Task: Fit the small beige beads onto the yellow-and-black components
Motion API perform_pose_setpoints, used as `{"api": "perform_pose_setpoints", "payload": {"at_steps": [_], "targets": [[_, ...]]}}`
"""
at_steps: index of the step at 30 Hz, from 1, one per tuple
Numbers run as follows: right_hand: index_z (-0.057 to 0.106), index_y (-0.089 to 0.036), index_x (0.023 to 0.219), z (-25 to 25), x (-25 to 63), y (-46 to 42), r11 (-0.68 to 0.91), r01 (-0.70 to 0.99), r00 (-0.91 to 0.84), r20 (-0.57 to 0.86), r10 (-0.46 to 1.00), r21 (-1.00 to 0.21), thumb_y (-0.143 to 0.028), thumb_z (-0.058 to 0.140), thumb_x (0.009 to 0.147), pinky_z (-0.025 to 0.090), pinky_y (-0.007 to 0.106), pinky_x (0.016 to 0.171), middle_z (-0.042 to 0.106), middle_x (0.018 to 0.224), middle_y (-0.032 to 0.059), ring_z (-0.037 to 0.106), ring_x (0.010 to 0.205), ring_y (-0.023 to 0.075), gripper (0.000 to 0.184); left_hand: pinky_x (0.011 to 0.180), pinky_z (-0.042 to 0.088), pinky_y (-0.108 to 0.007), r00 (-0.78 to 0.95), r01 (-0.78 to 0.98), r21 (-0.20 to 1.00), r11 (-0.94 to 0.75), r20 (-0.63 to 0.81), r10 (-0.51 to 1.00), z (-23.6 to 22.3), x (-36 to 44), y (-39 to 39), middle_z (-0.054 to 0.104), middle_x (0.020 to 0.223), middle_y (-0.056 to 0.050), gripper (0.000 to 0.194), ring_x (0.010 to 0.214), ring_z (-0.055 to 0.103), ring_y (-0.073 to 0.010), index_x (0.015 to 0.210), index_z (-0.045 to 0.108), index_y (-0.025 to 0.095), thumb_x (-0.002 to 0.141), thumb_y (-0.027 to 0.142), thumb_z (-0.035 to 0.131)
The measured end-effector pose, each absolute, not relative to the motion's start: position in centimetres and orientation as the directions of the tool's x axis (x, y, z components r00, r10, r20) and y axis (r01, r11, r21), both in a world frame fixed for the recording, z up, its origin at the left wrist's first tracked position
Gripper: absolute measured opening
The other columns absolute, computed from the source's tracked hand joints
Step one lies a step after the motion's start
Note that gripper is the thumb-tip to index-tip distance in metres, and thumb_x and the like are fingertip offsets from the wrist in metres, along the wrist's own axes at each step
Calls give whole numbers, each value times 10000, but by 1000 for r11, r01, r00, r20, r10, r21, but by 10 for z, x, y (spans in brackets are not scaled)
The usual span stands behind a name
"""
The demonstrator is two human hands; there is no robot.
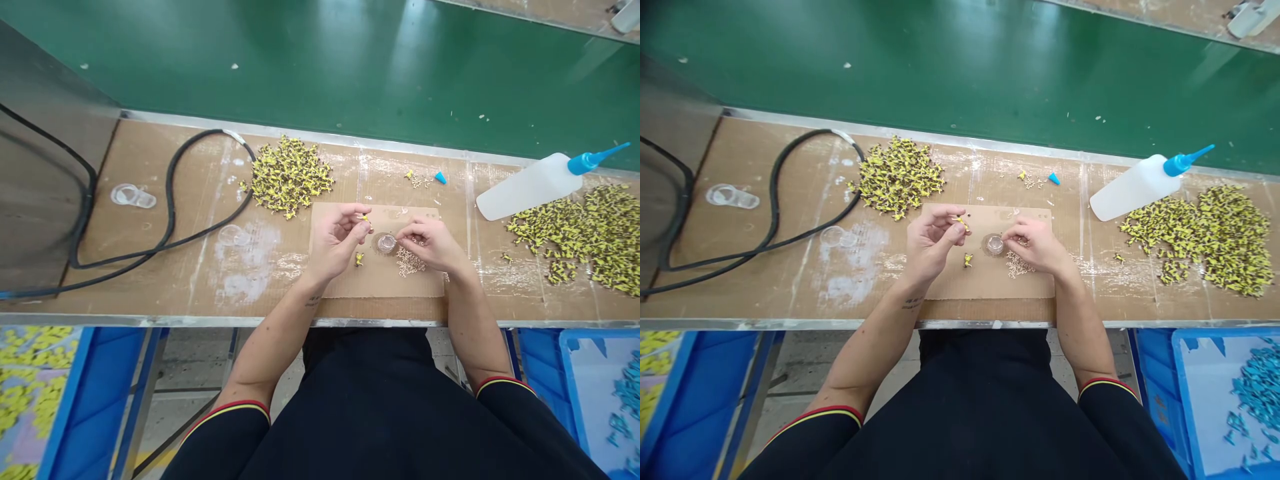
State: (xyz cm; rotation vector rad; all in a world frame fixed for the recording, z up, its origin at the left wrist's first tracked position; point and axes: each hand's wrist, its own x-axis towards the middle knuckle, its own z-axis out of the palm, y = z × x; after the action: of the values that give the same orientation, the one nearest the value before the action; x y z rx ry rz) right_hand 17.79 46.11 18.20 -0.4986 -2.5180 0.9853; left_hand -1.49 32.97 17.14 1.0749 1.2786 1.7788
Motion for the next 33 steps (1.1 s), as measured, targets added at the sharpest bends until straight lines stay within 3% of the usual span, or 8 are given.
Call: {"api": "perform_pose_setpoints", "payload": {"at_steps": [15,18,22,27,33], "targets": [[763,-194,837,185,179,461,644,207,-850,189,491,-737,-194,680,895,426,269,591,649,752,7,489,584,106,101,624,561,-190,-437,-54,966,-251,204,876,173,-14,329,689,731,16,359,618,647,-78,1150,709,190,879,415,774],[762,-192,835,190,179,459,600,200,-826,196,528,-774,-189,692,880,404,263,556,623,730,-2,469,570,98,83,688,591,-224,-427,-51,976,-212,171,888,173,-14,329,719,761,-12,357,674,695,-106,1065,713,164,858,444,790],[748,-201,827,197,178,450,538,115,-780,260,570,-835,-197,691,875,379,253,505,622,730,1,474,572,101,76,726,594,-243,-381,-82,980,-184,140,914,172,-10,327,746,856,-49,364,737,721,-127,955,690,154,830,474,811],[731,-219,833,199,170,435,514,-5,-718,361,595,-858,-231,699,884,413,264,511,641,742,14,521,610,123,61,763,601,-262,-294,-116,977,-181,140,946,172,-2,325,782,928,-83,306,830,754,-160,967,684,159,882,441,767],[705,-228,849,193,164,426,478,-67,-647,403,647,-876,-262,672,919,497,291,586,662,802,31,593,692,148,85,727,591,-259,-290,2,964,-266,255,922,169,0,327,782,925,-83,220,818,728,-152,946,774,180,893,393,764]]}}
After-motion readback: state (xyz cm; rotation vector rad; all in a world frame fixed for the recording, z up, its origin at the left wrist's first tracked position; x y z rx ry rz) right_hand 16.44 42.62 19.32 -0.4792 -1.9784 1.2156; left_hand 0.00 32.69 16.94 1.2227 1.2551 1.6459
